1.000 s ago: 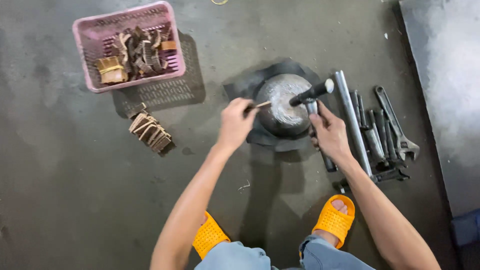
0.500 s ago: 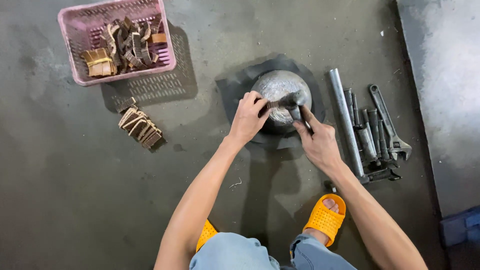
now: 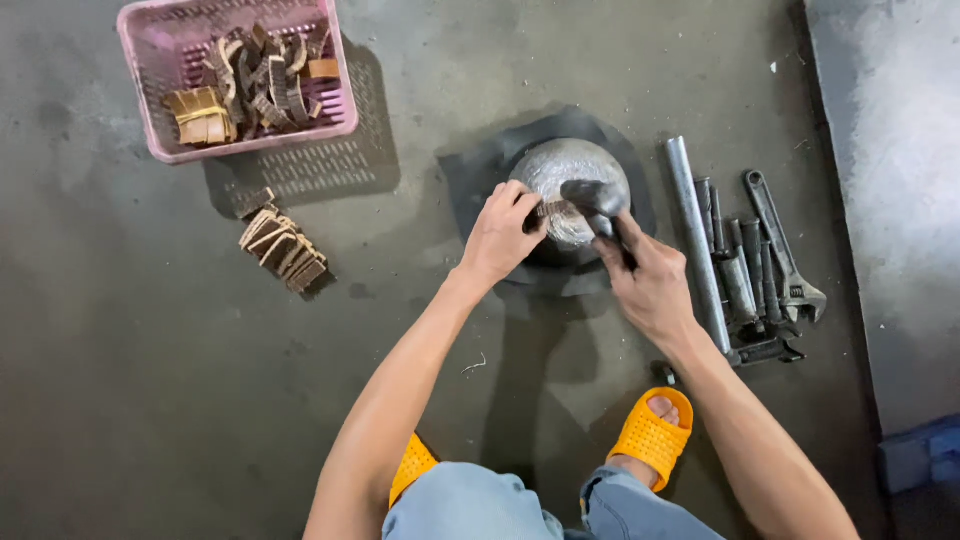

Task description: Hammering and sorting curved metal parts on an anvil on the workshop floor.

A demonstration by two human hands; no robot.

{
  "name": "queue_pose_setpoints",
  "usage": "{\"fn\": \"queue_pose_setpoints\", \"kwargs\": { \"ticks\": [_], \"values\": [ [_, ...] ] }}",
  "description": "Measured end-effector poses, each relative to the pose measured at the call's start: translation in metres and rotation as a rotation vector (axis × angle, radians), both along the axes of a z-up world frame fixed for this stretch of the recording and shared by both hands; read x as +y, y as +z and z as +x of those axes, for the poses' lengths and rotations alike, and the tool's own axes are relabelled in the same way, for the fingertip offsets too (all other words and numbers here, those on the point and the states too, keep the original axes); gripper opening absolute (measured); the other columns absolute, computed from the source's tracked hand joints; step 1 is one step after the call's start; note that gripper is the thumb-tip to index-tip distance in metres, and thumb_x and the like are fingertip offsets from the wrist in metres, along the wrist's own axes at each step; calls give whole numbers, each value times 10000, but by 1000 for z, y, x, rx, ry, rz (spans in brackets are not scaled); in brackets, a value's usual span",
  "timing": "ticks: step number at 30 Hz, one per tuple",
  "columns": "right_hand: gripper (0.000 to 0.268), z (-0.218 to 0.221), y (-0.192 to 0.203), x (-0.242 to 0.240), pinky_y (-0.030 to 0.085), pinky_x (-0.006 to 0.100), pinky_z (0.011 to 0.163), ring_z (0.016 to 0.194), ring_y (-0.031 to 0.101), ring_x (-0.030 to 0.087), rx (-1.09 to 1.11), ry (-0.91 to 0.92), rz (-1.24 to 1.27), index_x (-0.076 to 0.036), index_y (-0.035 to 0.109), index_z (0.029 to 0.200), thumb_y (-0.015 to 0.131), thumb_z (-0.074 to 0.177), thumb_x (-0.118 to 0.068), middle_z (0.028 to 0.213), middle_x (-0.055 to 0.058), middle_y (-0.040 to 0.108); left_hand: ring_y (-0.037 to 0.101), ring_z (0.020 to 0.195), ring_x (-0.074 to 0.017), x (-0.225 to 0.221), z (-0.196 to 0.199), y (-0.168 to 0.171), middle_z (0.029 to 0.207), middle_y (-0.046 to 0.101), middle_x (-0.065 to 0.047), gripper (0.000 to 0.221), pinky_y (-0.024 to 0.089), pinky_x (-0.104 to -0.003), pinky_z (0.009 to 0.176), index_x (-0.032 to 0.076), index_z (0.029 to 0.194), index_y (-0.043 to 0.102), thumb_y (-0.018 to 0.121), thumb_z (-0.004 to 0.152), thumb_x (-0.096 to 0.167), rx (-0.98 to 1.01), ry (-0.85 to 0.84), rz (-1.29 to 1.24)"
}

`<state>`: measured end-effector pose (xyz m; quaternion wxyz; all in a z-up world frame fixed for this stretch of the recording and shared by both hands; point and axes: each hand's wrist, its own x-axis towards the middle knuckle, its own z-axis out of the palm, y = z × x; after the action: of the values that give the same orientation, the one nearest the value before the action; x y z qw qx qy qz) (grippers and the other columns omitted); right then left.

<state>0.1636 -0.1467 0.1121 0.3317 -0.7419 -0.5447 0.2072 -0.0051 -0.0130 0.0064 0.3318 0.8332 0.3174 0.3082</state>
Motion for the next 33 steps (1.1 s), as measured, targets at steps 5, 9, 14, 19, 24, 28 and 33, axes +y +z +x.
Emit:
{"fn": "queue_pose_setpoints", "kwargs": {
  "ticks": [5,9,14,19,24,28,33],
  "values": [
    [507,12,-8,10,515,424,679,736,665,407,-60,78,-104,-37,592,1431,714,949,-135,837,285,668,601,1030,-325,4,1,8,1023,594,-112,277,528,-414,904,23,1002,655,789,767,82,27,-7,3],
    [496,8,12,13,528,428,680,679,673,389,14,-15,-223,-68,582,1437,716,968,-159,818,284,655,608,1033,-337,0,2,5,1006,601,-131,306,526,-416,895,10,1013,654,786,751,96,60,-21,-41],
    [474,2,1,7,529,432,692,774,698,395,-66,80,8,-36,587,1414,694,967,-152,909,268,708,616,1027,-327,1,0,4,1005,610,-130,262,528,-416,900,15,997,651,782,788,101,102,-31,-64],
    [517,13,-4,1,524,406,652,750,688,372,-19,147,-79,1,613,1445,677,952,-141,837,284,676,607,1036,-326,-2,-2,16,1011,613,-119,253,527,-413,896,31,977,654,789,790,135,138,-87,-9],
    [485,19,-6,-9,492,330,573,603,532,156,87,-135,-145,-43,583,1463,691,1020,-209,692,151,623,542,1131,-302,0,10,41,1178,608,-82,286,449,-432,954,85,1063,685,761,792,134,115,-221,236],
    [526,15,2,-5,497,302,538,557,553,69,257,-243,-241,-75,560,1483,671,993,-231,641,50,608,530,1183,-278,12,27,16,1238,611,-46,359,416,-461,1000,113,1120,690,698,765,64,188,-261,415],
    [532,13,-16,-13,496,304,555,565,548,75,273,-240,-233,-77,547,1497,665,998,-217,636,43,612,523,1132,-331,14,10,20,1094,567,-122,366,436,-474,952,47,1120,658,761,785,152,297,-210,212]
  ]
}}
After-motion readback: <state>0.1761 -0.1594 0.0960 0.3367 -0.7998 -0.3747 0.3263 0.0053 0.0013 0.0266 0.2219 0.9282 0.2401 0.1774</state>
